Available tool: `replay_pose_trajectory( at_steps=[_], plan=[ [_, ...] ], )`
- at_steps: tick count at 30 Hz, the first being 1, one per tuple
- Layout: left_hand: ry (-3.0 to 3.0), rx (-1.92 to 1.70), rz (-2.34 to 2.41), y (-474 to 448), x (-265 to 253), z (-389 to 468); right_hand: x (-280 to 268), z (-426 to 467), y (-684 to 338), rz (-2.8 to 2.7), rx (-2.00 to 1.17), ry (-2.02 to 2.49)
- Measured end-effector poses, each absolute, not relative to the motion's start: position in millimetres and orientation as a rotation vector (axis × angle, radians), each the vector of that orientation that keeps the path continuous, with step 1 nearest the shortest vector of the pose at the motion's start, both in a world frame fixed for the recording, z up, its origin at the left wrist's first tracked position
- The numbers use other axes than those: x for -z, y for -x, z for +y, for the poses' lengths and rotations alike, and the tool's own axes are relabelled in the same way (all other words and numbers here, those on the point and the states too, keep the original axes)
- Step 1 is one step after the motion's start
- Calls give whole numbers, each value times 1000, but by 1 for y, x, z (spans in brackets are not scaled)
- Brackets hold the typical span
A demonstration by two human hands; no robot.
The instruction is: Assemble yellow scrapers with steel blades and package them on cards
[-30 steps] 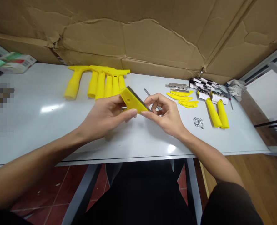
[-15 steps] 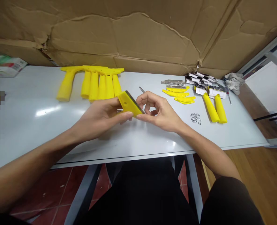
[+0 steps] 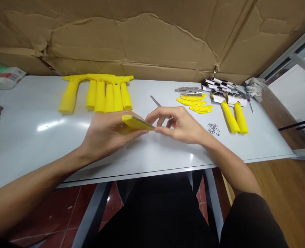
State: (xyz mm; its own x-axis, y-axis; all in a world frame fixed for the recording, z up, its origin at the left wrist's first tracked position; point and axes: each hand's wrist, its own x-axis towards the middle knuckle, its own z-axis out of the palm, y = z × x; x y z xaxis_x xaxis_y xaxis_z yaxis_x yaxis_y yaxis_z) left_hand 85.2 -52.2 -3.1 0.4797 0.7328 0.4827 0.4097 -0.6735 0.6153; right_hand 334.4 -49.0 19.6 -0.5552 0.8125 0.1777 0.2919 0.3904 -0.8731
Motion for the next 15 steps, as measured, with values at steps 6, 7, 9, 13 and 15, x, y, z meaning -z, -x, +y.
replay_pose_trajectory(
  at_steps=[6,7,9,13,15],
  plan=[
    [-2803,-1203,580,-77,25,-32,-40,-37,-390,-2593,-636,1412],
    [-2851,-1151,525,-77,28,-28,-37,-37,-392,-2670,-632,1503],
    [-2921,-1021,462,-77,31,-21,-28,-42,-388,-2733,-626,1691],
    [-3129,-880,391,-82,34,-14,-15,-52,-380,-2487,-600,1826],
    [-3278,-1048,220,-83,35,-13,-18,-47,-385,-2166,-634,1731]
  ],
)
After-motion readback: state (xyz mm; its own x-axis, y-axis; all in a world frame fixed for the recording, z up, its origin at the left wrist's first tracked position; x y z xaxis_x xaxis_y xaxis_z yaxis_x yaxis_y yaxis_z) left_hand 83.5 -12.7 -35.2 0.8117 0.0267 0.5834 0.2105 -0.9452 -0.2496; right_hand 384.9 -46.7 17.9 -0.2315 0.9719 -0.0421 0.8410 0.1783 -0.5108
